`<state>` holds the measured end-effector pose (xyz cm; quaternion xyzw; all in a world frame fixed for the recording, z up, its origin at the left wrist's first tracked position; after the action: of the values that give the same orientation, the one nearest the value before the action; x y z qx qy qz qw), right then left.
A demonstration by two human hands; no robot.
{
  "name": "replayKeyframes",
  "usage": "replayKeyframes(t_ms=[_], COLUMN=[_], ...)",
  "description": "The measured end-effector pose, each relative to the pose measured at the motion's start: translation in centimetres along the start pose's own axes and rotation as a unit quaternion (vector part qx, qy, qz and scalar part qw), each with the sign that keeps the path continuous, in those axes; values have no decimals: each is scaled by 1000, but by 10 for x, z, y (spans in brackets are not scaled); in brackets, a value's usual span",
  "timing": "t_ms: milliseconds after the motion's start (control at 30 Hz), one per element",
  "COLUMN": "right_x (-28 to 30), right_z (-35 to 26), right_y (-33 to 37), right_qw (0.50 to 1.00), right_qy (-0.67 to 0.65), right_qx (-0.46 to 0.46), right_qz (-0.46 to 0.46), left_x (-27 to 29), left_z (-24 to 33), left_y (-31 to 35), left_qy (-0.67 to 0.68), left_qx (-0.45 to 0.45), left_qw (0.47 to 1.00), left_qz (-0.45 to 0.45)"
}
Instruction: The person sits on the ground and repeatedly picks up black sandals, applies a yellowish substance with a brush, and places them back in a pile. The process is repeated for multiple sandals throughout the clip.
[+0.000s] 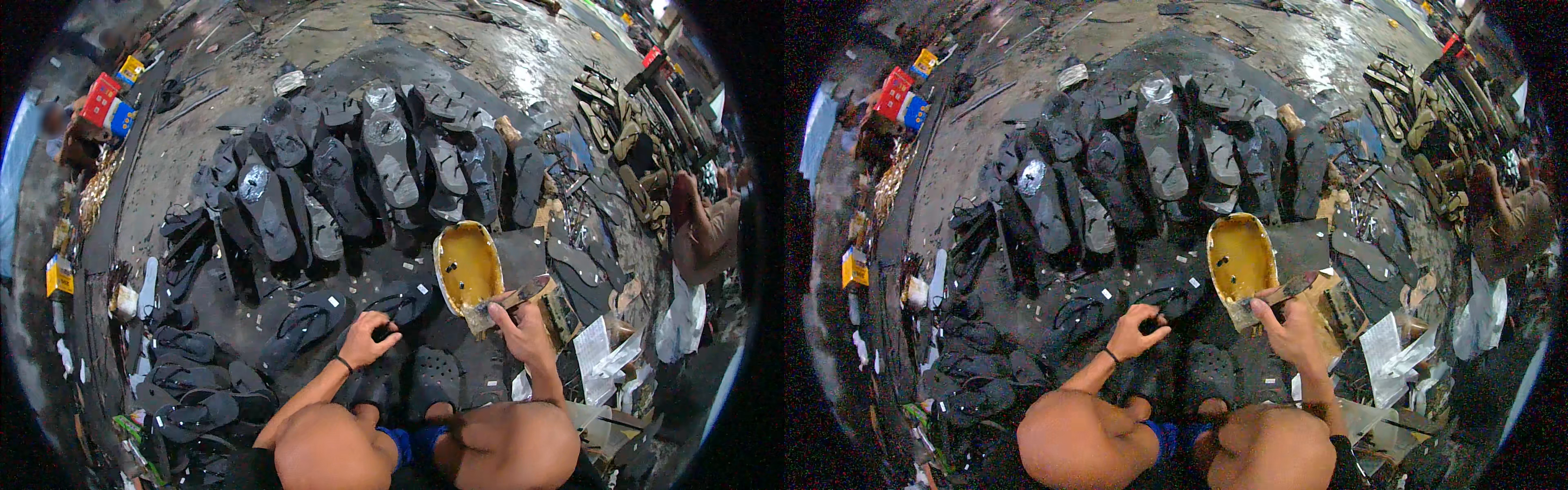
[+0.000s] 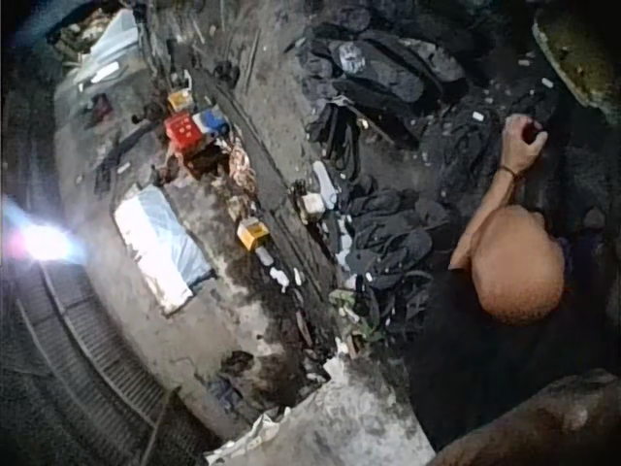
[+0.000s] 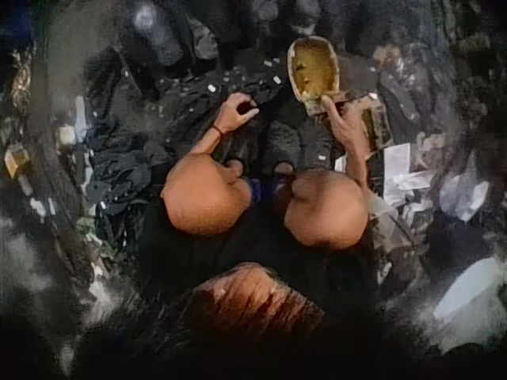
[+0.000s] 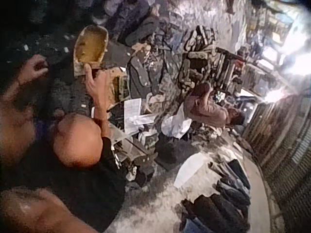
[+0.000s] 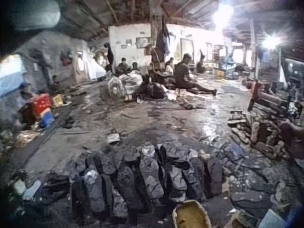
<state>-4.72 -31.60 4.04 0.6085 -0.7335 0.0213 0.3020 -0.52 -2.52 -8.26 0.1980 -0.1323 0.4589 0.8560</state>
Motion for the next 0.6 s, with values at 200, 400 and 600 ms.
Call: replayKeyframes(t_ms=[200, 400, 600], right_x=[-14, -36, -71], right_z=[-15, -104, -133], right_y=[-5, -37, -58], right_qw=[979, 956, 959], right_qy=[-186, -62, -20], right_qx=[-69, 255, 273], right_qz=[53, 129, 75], left_x=[-43, 18, 41], left_z=[50, 43, 26], left_y=[-47, -60, -42], left_qy=[-275, 543, 651], left_qx=[-211, 151, 130], left_qw=[936, 820, 737], left_qz=[-57, 97, 129])
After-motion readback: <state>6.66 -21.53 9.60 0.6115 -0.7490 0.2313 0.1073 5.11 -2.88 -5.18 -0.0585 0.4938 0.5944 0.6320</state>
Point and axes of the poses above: each hand's wrist, its own y-axis away from the middle knuckle, its own x-axis out of the back of the hand, z = x × y, the point moved 10 cm from there along -y, towards the middle knuckle, and after that the axes turned 4 degrees about y, right-handed, at the moved point
